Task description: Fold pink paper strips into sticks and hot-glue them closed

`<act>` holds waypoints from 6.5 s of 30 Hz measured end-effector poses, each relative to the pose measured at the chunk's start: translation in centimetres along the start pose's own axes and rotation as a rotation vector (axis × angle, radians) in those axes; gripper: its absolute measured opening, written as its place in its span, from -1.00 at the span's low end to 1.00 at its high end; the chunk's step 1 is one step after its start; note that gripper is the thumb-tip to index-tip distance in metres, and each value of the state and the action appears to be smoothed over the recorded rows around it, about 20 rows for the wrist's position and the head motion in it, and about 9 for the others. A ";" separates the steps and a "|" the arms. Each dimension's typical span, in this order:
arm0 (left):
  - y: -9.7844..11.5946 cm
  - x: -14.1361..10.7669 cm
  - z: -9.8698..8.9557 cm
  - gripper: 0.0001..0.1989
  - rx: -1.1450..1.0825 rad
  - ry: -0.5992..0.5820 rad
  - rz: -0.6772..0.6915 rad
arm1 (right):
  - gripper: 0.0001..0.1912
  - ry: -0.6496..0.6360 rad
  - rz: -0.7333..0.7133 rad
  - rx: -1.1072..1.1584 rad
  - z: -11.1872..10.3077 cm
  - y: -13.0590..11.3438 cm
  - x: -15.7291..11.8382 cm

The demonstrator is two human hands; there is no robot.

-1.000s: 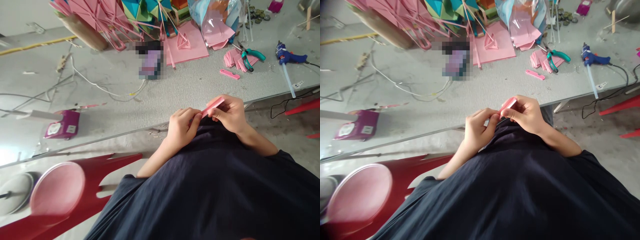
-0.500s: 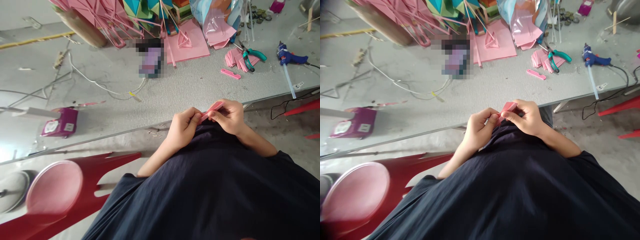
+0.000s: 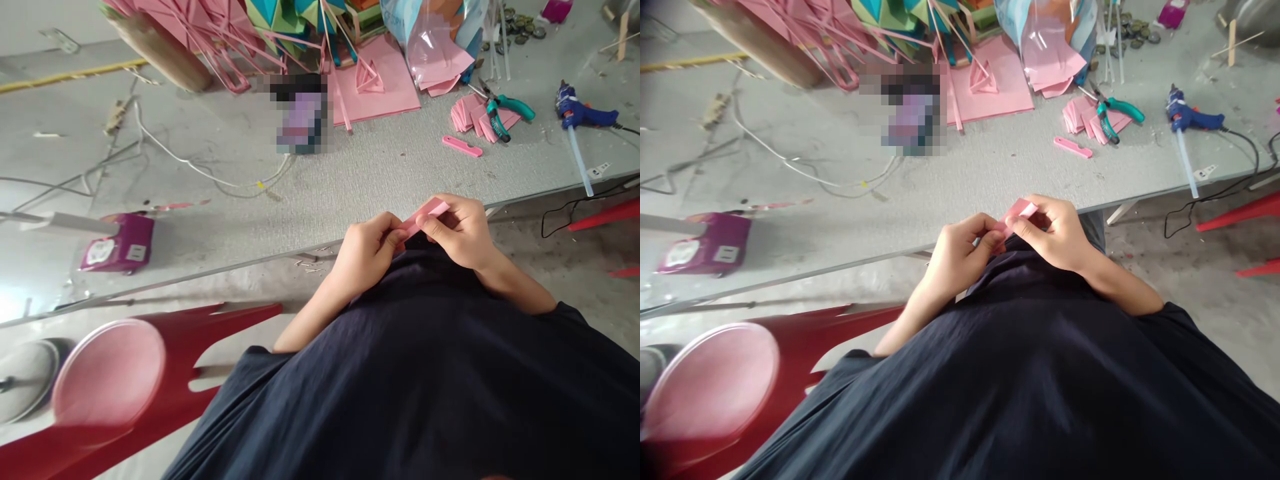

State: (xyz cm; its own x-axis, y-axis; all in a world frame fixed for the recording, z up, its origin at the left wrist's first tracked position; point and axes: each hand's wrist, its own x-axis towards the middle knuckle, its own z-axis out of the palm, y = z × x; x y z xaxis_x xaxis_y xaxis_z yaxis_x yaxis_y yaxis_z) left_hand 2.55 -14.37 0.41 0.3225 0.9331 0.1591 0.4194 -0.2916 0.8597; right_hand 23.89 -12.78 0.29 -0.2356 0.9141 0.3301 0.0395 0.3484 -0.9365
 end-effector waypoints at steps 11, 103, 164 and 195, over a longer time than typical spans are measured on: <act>-1.3 1.1 -0.9 -0.93 0.388 0.246 0.154 | -0.38 0.179 0.118 0.001 -0.6 0.4 0.8; -3.0 -3.5 2.6 -0.66 -0.435 -0.073 -0.268 | -0.48 -0.208 0.437 0.181 2.2 1.2 -2.4; -2.1 -2.4 3.5 -0.56 -0.435 0.087 -0.245 | -0.24 0.023 0.351 0.078 3.5 1.0 -1.6; -2.4 -1.7 3.9 -0.55 -0.521 0.036 -0.169 | -0.21 0.263 0.149 0.132 4.2 2.4 -1.9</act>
State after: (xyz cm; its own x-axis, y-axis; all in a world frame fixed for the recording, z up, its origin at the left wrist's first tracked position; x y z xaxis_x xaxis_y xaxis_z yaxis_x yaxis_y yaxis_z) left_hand 4.26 -16.08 -3.85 0.2535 0.9673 0.0063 -0.0163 -0.0022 0.9999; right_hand 20.33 -14.58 -3.08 0.0230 0.9813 0.1911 -0.0761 0.1923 -0.9784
